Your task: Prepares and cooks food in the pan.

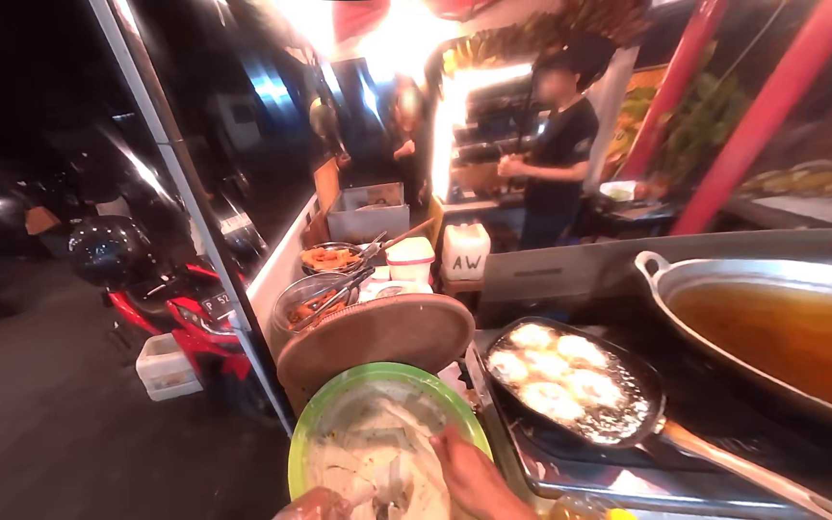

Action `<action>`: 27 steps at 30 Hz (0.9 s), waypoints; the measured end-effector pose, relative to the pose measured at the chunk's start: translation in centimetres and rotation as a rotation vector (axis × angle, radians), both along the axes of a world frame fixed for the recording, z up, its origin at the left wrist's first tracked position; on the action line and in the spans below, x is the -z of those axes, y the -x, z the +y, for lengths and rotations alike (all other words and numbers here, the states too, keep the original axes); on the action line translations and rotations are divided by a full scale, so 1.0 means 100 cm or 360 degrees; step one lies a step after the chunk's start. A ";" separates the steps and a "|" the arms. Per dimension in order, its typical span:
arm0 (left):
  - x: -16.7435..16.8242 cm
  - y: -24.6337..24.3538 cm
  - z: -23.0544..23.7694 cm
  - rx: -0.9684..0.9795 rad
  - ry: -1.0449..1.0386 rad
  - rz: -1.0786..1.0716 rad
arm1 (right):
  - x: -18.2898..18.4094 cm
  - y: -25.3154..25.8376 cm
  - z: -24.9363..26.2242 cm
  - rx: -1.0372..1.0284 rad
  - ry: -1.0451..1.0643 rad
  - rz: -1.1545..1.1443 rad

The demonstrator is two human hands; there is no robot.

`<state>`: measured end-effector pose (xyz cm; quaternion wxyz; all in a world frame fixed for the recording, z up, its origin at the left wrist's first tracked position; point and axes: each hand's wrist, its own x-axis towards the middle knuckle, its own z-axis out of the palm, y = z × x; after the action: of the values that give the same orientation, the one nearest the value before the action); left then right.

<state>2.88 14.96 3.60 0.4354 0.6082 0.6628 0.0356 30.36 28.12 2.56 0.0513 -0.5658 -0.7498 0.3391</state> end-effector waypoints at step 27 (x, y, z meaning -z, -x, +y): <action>0.017 -0.051 0.058 -0.0033 -0.0104 0.0446 | 0.016 0.016 -0.006 -0.0124 -0.0293 -0.0294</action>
<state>7.98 20.72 1.86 0.3182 0.6142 0.7218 -0.0237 28.73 27.51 0.94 0.0205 -0.5580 -0.8007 0.2170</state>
